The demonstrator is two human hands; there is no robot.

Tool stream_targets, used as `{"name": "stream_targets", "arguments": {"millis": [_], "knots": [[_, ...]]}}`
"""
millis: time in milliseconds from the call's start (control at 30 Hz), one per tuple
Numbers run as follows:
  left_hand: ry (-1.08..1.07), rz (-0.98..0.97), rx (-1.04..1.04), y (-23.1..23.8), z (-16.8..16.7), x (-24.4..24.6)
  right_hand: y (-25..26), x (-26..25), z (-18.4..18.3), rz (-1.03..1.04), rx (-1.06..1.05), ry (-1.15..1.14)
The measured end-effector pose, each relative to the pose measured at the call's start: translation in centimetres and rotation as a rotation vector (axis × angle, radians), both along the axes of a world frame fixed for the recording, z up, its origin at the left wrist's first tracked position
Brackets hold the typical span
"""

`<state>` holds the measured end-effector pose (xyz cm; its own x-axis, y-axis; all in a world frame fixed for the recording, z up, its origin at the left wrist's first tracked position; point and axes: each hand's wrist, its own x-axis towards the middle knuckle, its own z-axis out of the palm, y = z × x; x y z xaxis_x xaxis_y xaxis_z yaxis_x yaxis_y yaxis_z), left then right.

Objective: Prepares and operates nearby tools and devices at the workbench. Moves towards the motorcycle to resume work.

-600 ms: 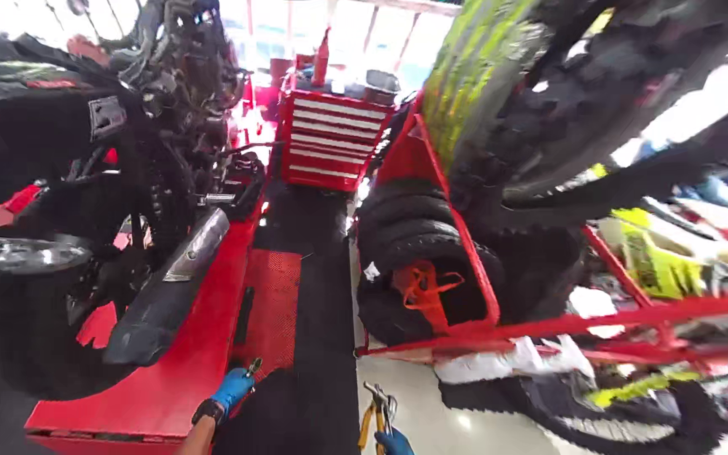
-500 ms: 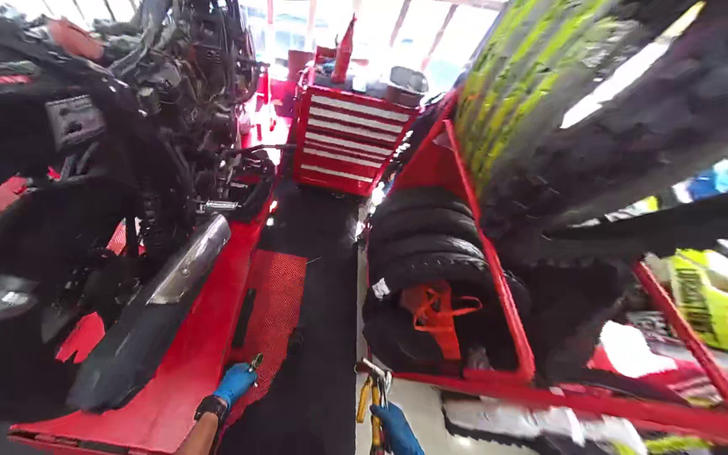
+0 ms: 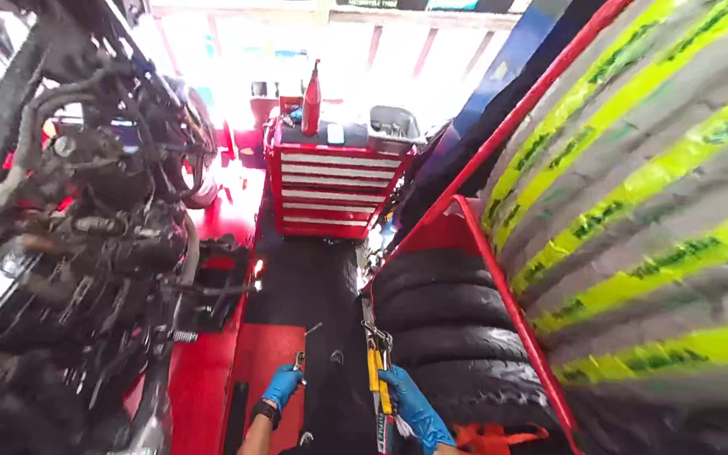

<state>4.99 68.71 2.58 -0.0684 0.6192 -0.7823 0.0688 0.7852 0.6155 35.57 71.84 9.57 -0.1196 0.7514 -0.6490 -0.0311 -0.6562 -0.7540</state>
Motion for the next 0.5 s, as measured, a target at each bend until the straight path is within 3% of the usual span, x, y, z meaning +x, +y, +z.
{"name": "stream_targets", "arguments": {"millis": [100,233,500], "knots": [[-0.029,0.054,-0.001,12.6,-1.1,1.4,12.6,-1.7,-0.1,0.027,0.038,0.023],[0.061,-0.014,0.011,29.3,-1.1,2.0,29.9,-3.3,0.3,0.073,0.076,0.064],[0.104,-0.051,0.154,54.5,8.1,-1.8,57.7,-4.8,7.8,0.009,0.149,0.065]]}}
